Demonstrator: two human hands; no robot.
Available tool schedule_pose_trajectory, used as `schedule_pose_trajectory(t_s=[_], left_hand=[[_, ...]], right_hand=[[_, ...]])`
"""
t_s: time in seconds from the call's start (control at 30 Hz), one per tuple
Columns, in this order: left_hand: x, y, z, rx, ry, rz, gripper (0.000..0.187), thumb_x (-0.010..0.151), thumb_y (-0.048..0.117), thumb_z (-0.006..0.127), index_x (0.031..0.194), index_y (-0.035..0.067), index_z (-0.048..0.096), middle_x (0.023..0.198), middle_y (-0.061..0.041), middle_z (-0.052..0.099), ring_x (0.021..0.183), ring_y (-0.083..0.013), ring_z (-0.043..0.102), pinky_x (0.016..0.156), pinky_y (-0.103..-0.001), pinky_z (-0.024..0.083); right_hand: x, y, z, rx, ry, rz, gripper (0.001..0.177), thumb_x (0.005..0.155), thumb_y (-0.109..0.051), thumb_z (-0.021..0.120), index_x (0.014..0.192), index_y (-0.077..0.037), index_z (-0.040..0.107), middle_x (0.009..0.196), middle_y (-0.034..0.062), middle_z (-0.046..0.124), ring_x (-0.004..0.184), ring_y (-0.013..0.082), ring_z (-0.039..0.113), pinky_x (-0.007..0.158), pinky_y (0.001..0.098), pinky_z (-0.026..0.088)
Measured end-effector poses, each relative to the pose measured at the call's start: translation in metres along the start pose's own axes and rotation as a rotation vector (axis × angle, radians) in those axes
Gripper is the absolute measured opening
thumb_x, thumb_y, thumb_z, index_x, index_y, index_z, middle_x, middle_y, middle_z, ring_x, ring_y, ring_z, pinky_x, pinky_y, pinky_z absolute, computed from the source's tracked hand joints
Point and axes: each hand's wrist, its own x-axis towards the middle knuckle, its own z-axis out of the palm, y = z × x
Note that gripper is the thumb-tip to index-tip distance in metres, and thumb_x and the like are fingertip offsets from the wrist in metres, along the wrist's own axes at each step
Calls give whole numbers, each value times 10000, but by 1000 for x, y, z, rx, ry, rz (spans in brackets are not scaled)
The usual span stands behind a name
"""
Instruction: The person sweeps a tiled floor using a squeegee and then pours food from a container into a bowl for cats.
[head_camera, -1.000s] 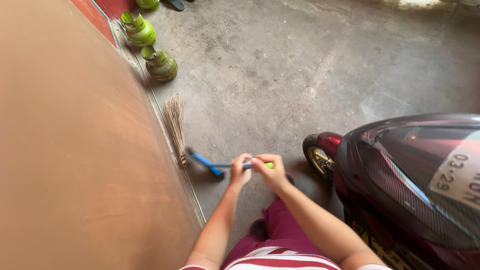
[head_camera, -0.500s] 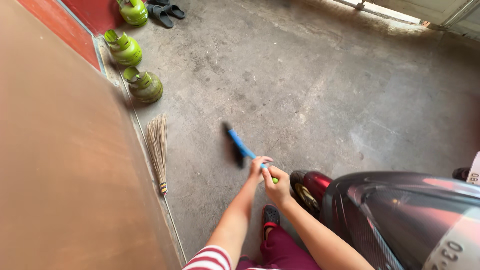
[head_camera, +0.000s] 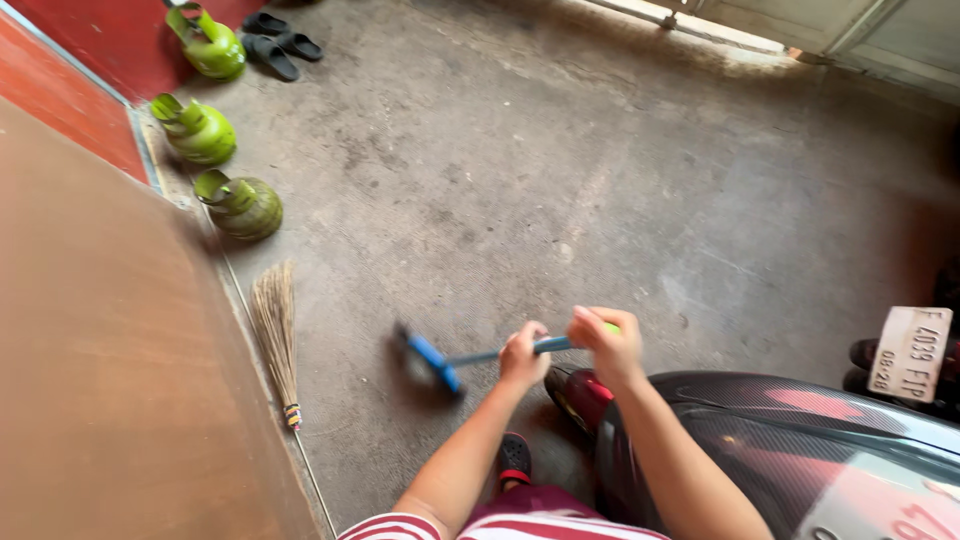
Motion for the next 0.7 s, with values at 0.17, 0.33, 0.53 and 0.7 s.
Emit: schedule_pose_trajectory(t_s=[0.17,0.33,0.53,0.7], left_hand=[[-19,-45,31,-80,-90,-112,130,853,95,684,961,161,712,912,-135,729,890,-352,716,787,-424,553],[20,-23,81,-354,-157,110,218,838,-5,612,1020,106,658,934,-102,680,900,-267,669,789,-377,542],[78,-28,81,-939,-459,-338,119,922,29,589,885,24,702,893,-67,600,815,-174,625,707,-324,523],[63,-37,56,-898,-244,-340,100,903,76,631,869,19,706,883,-78,676,849,-206,666,763,-320,542]], right_hand=[[14,70,-1,27,56,100,425,956,-163,646,561,-49,544,547,36,517,538,141,516,550,317,431],[3,46,-20,-379,127,-105,275,919,-151,658,679,-19,641,554,36,568,554,136,511,513,335,424],[-8,57,13,-703,-97,-301,312,900,-138,698,644,-17,568,572,129,515,501,250,475,525,374,420],[-27,22,38,-674,-338,-488,347,912,-123,712,651,-34,501,635,116,507,616,262,461,632,371,402]])
